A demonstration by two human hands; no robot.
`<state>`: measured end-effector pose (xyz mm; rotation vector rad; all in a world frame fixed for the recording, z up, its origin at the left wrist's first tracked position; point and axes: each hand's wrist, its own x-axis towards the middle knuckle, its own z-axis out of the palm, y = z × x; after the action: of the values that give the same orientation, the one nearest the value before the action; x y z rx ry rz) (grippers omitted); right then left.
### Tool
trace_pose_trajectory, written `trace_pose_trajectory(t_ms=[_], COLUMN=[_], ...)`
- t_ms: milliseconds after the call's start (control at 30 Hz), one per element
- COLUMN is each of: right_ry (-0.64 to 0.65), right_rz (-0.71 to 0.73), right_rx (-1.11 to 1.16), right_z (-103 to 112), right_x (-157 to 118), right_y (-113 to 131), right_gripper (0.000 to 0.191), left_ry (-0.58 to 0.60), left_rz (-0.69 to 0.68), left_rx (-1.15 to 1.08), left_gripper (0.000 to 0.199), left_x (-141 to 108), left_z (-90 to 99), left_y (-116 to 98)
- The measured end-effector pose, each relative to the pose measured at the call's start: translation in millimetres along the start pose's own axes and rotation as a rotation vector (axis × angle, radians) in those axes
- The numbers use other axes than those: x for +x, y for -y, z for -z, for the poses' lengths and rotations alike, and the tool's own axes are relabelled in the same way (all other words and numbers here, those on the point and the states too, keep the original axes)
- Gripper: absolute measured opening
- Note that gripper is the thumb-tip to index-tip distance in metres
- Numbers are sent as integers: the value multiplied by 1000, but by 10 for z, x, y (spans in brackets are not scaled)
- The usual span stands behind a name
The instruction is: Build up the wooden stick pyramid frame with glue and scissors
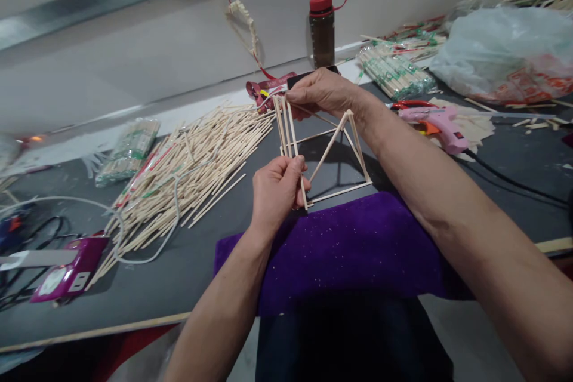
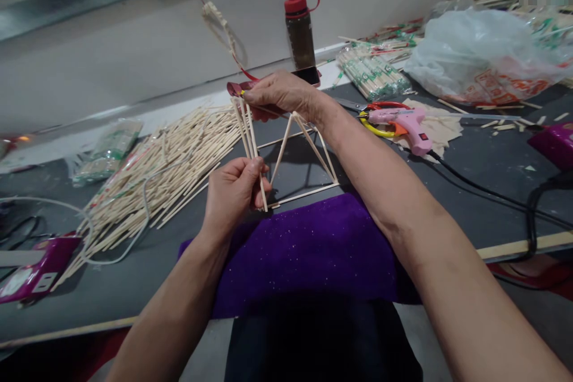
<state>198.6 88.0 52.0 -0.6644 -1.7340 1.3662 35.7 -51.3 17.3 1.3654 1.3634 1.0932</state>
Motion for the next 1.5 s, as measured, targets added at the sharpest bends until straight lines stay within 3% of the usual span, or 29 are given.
trace_pose_trajectory(t_ms=[267,500,633,800,867,1000,1133,1300,1500], right_ry=[22,33,42,34,23,-6,-20,-12,-32], right_rz=[18,-14,8,-23,-25,-72,-92,-72,-70], right_rx=[-23,-5,45,40,15,-32,-42,-51,-78], right_z=[32,38,3,-9,-2,5,10,23,5], right_x=[36,54,11,-10,-9,-19,-28,-18,-26], right_y=[-47,-39,15,34,34,52,64,38,47], right_gripper=[30,28,32,32,32,33,34,33,35], left_ry=[49,55,76,-113,-125,98,298,417,466], left_rz=[2,64,6,-106,-98,81,275,366,391], left_rx=[33,201,353,353,228,13,-12,-25,34], left_gripper=[32,24,23,17,33,59,48,38,25], left_x=[-49,-117,-130,-31,33,131,188,245,262], left_z=[47,167,240,351,390,432,437,427,443], left_y=[-25,-34,-36,-18,9,71,126,184,181])
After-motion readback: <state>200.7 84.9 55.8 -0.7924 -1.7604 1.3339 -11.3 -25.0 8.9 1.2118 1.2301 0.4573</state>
